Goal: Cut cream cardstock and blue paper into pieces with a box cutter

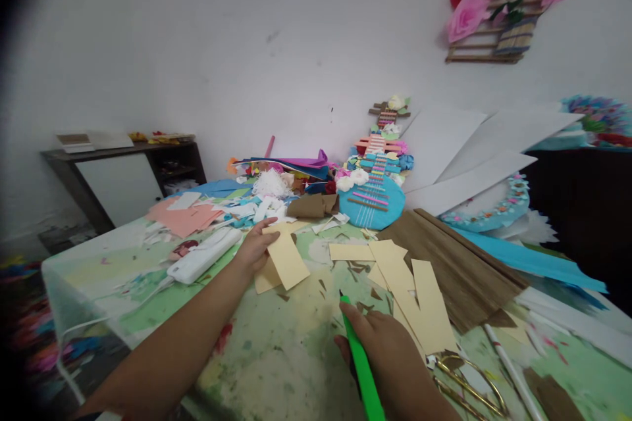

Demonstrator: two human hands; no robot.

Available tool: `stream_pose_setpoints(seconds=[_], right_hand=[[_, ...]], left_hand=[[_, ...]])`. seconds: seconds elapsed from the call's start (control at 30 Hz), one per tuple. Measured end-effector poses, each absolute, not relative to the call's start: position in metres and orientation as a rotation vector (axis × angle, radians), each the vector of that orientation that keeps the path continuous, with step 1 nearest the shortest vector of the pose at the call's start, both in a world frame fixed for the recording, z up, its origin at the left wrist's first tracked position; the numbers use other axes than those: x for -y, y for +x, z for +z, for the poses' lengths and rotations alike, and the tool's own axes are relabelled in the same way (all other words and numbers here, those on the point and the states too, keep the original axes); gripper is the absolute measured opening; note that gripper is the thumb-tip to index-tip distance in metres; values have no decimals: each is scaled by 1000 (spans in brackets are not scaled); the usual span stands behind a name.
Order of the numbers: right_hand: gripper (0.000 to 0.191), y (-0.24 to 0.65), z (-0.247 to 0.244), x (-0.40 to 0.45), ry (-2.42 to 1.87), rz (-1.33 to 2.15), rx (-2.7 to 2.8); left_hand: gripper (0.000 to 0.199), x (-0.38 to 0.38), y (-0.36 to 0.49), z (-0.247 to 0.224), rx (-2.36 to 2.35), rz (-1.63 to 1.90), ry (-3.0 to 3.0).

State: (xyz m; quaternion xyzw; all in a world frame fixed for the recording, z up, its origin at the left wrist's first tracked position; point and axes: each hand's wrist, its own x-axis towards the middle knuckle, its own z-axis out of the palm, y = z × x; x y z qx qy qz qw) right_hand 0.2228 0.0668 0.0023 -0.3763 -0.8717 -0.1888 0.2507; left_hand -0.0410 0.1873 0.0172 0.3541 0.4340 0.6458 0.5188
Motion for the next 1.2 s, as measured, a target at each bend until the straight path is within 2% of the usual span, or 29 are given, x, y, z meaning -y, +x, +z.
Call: stream_pose_setpoints(seconds=[0.17,0.33,0.73,0.97,1.1,1.2], right_hand=[[28,224,-1,-68,-1050,-523,2393],[28,225,-2,-68,-1057,-510,2386],[28,223,0,-66,-1072,-499,2383],[30,225,-1,-65,-1067,-501,2396],[30,224,1,-64,-1069,-493,2399],[28,223,2,-65,-1033,-501,2407]], left_hand=[[51,-191,-44,15,-1107,1544,806],[25,-195,-47,10,-1232,1515,788],[27,-199,-50,4,-1372,1530,837],[30,-201,-53,2,-1388,1407,840],[28,-194,-52,-8,-1370,1296,902],[26,-188,-44,-19,-1377,1379,952]])
